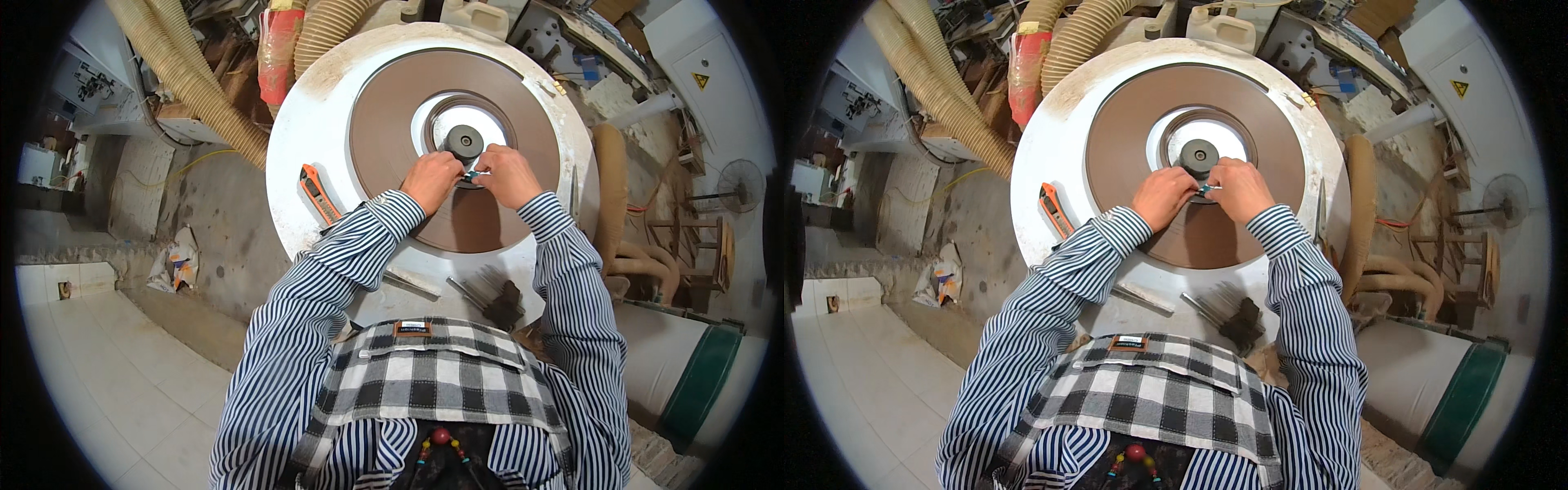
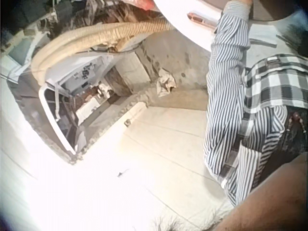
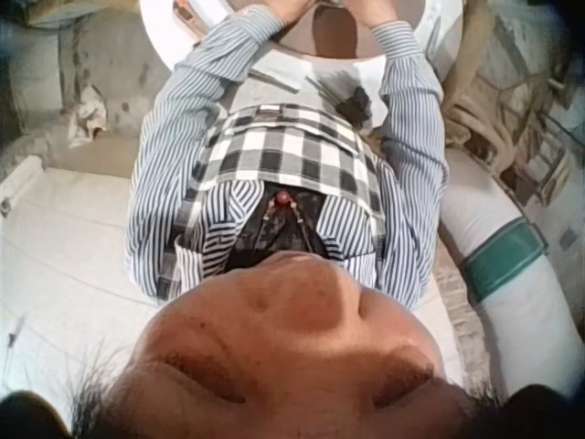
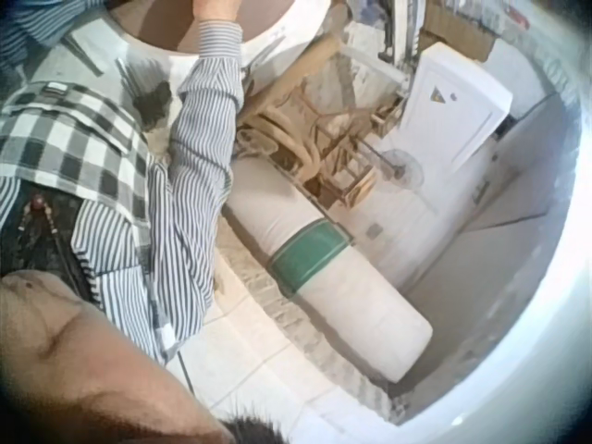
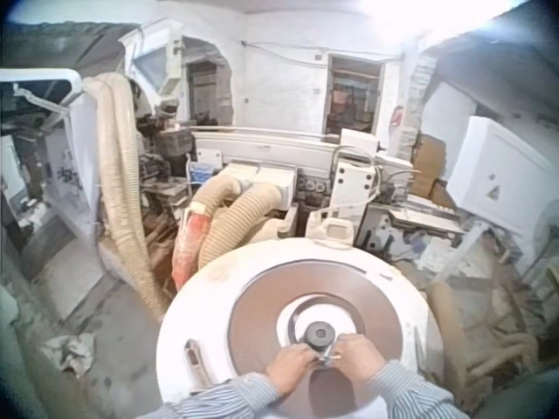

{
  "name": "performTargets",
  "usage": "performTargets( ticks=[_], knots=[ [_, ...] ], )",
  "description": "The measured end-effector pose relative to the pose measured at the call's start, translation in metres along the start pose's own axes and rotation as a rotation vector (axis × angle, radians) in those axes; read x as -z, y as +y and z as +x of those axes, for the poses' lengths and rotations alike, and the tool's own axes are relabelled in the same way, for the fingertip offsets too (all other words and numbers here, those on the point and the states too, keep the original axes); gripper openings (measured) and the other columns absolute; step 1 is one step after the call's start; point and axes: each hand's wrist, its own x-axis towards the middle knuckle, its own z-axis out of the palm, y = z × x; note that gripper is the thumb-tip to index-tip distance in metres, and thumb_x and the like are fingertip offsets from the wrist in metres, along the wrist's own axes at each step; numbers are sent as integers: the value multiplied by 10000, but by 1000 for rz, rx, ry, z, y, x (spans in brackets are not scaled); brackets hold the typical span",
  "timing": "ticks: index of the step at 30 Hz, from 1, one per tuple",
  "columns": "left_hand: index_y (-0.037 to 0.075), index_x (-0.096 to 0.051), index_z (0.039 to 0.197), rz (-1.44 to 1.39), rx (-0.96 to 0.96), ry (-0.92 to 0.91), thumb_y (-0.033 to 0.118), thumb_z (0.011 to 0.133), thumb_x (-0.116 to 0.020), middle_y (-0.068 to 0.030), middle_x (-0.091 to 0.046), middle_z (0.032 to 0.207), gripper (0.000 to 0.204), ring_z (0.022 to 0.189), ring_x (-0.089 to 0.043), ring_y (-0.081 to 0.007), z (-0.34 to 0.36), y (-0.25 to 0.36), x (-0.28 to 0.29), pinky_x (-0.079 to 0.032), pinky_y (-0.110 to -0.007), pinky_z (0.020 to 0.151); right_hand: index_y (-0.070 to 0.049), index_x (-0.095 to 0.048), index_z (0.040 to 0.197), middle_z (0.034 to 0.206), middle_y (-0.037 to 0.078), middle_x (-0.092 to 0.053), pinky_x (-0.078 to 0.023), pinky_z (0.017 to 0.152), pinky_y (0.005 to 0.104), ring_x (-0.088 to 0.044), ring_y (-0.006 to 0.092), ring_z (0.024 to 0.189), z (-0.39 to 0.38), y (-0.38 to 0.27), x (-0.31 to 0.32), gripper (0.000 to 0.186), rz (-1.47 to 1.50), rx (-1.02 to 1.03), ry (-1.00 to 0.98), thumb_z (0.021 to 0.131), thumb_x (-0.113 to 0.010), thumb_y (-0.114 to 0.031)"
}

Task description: The person places a circular brown material onto a white rotating table and secures it with a knob. They then walk to a CNC machine, pick up rectangular wooden boards, and feed them one by one into the machine's conveyor system.

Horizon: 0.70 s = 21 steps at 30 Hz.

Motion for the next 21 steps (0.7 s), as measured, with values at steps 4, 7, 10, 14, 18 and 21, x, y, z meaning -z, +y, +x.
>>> performTargets(
  ticks=[4,7,10,14,18,21],
  knots=[
    [51,-485,892,-53,22,0,100,796,-553,-113,-568,835,128,831,-541,-302,1,1,3,-435,-397,737,-16,-620,742,788,122,-579,-457,721,383,-567,291,804,6,-5,0,141,-84,61,-48,662,-691,-109],
    [52,-443,917,-63,85,-32,64,781,-552,-130,-574,842,175,836,-541,-328,1,4,6,-432,-414,729,-22,-621,749,804,123,-581,-453,745,386,-566,295,821,12,-9,-3,129,-190,101,-91,672,-678,-110],
    [54,-456,959,-87,150,-49,57,776,-557,-142,-582,885,209,862,-545,-335,2,8,8,-436,-416,736,-31,-623,787,848,122,-580,-441,771,395,-563,297,846,19,-4,-15,134,-171,65,-120,687,-652,-115],
    [67,-470,1102,-97,100,65,39,771,-562,-143,-572,1023,345,980,-524,-326,-7,20,33,-426,-402,826,-33,-617,894,862,115,-577,-451,741,393,-559,299,850,0,-3,-17,214,-217,146,29,717,-652,-147],
    [69,-501,1129,29,81,282,58,782,-578,-114,-560,1102,355,1077,-485,-294,-46,3,104,-385,-386,918,-25,-617,932,876,122,-580,-444,762,401,-543,302,886,16,-20,10,247,-42,82,206,753,-644,-193],
    [34,-570,1069,-215,367,424,70,803,-578,-123,-578,1073,269,1001,-547,-262,-99,-3,169,-428,-318,867,-7,-603,1002,994,148,-583,-427,828,399,-519,314,955,56,-19,5,334,15,63,296,771,-633,-247]
  ],
)
